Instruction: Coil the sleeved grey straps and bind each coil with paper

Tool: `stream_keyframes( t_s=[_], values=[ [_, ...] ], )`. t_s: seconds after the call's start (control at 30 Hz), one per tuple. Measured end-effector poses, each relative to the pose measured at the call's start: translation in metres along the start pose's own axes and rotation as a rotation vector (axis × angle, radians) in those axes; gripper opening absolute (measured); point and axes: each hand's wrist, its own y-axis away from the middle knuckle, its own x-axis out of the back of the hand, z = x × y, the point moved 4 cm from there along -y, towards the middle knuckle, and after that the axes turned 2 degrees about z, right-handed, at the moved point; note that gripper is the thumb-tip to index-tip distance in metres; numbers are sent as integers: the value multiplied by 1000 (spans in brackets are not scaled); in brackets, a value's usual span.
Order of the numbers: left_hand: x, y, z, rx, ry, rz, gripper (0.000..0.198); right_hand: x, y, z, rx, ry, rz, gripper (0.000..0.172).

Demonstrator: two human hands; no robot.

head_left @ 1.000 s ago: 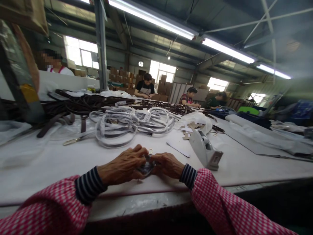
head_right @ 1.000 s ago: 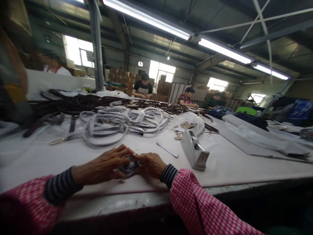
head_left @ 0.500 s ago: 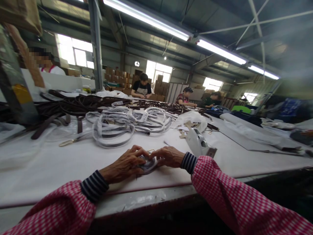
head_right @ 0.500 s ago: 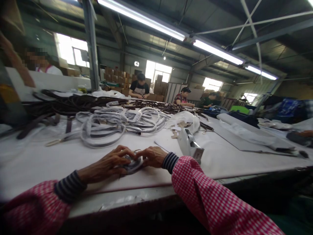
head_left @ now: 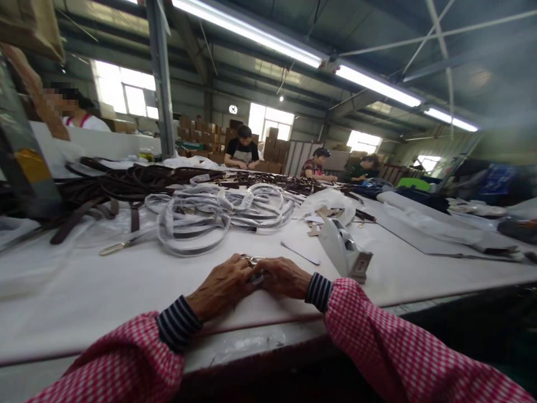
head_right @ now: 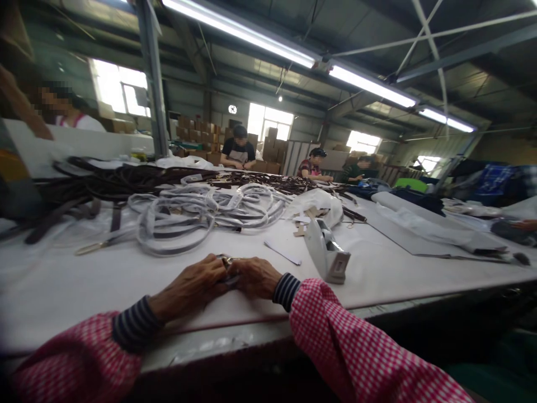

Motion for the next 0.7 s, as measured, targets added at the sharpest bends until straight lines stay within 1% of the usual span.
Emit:
stream_keyframes(
  t_s=[0.07, 0.1, 0.13, 0.27, 0.33, 0.4, 0.47, 0.53, 0.6, 0.7],
  values=[
    [-5, 2, -4, -37, 31, 27, 11, 5, 6, 2, -26, -38, -36, 52],
    [-6, 2, -6, -55, 46, 28, 10, 7, 9, 4, -31, -17, -37, 56],
    [-6, 3, -8, -72, 60, 25, 10, 9, 10, 5, -22, 30, -25, 55],
    [-1, 4, -11, -122, 134, 3, 18, 6, 8, 9, 83, 258, 44, 36],
    [2, 5, -11, -132, 189, 0, 19, 2, 5, 13, 82, 281, 49, 28],
    [2, 7, -10, -126, 214, -8, 19, -2, 3, 17, 42, 241, 68, 22],
    [0, 7, -9, -96, 174, -8, 17, -5, 2, 19, -3, 195, 93, 20],
    [-6, 5, -7, -38, 75, 17, 18, -10, 2, 19, -35, 171, 118, 19],
    [-12, 2, -3, 11, -45, 65, 20, -14, 2, 18, -53, 156, 147, 18],
    [-23, -2, 3, 12, -196, 142, 15, -14, 5, 17, -50, 82, 179, 22]
  ],
)
